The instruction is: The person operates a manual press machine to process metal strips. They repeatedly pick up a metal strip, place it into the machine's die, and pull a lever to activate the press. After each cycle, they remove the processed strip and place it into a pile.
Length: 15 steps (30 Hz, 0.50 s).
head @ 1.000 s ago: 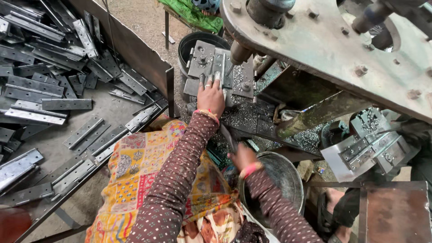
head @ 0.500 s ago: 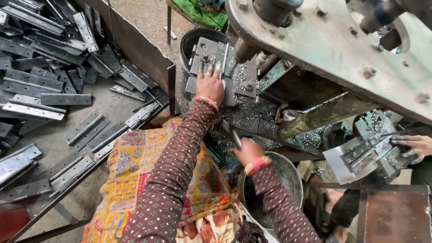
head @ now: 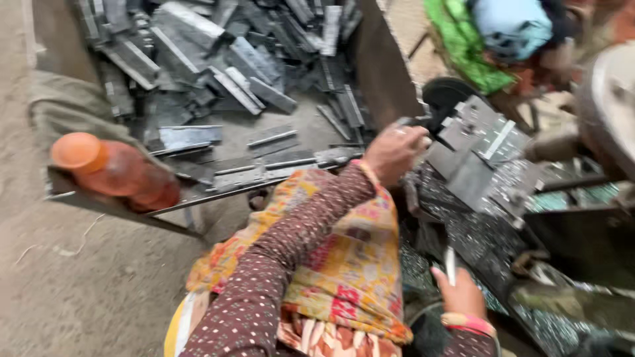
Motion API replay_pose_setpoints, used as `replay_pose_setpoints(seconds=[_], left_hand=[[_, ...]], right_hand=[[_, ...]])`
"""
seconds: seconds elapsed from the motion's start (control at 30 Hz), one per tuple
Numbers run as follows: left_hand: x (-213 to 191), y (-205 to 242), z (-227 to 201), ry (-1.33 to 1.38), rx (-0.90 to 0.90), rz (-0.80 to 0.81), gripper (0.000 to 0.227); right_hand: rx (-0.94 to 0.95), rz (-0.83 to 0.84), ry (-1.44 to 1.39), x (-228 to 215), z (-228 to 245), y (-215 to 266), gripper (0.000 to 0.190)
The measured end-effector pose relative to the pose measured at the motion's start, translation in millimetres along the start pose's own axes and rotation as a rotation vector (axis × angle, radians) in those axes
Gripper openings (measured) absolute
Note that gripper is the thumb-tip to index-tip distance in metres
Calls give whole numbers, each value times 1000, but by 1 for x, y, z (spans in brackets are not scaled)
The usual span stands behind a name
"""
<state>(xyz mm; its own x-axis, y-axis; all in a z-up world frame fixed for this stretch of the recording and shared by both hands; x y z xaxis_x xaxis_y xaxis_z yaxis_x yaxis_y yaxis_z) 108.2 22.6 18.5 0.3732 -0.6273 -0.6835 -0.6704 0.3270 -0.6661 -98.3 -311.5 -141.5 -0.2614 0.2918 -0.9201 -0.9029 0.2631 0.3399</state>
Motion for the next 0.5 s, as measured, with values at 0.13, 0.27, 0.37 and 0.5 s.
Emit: replay_pose_setpoints(seconds=[0.13,0.27,0.37,0.5], left_hand=[[-19,84,196,-356,-462,233,24],[-59,169,351,-845,-563,480,32],[-86,198,391,-856,-322,372,46],[-75,213,407,-665,-274,573,36]], right_hand=[[175,171,3,-17,11,0,54],[190,220,56,-17,15,-4,58],[237,247,62,-16,13,-4,56],[224,228,19,-22,27,4,53]])
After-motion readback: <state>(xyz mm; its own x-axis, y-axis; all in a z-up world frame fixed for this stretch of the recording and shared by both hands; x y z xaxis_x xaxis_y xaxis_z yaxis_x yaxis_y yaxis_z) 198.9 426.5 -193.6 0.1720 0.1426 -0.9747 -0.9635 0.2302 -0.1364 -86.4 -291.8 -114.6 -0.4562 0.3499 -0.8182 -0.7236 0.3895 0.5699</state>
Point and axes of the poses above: each hand's wrist, its own y-axis away from the middle knuckle, its own x-axis out of the palm, z = x × y, the point moved 10 cm from there along -y, towards the middle knuckle, and after that the axes turned 7 degrees about z, right-handed, at the moved point
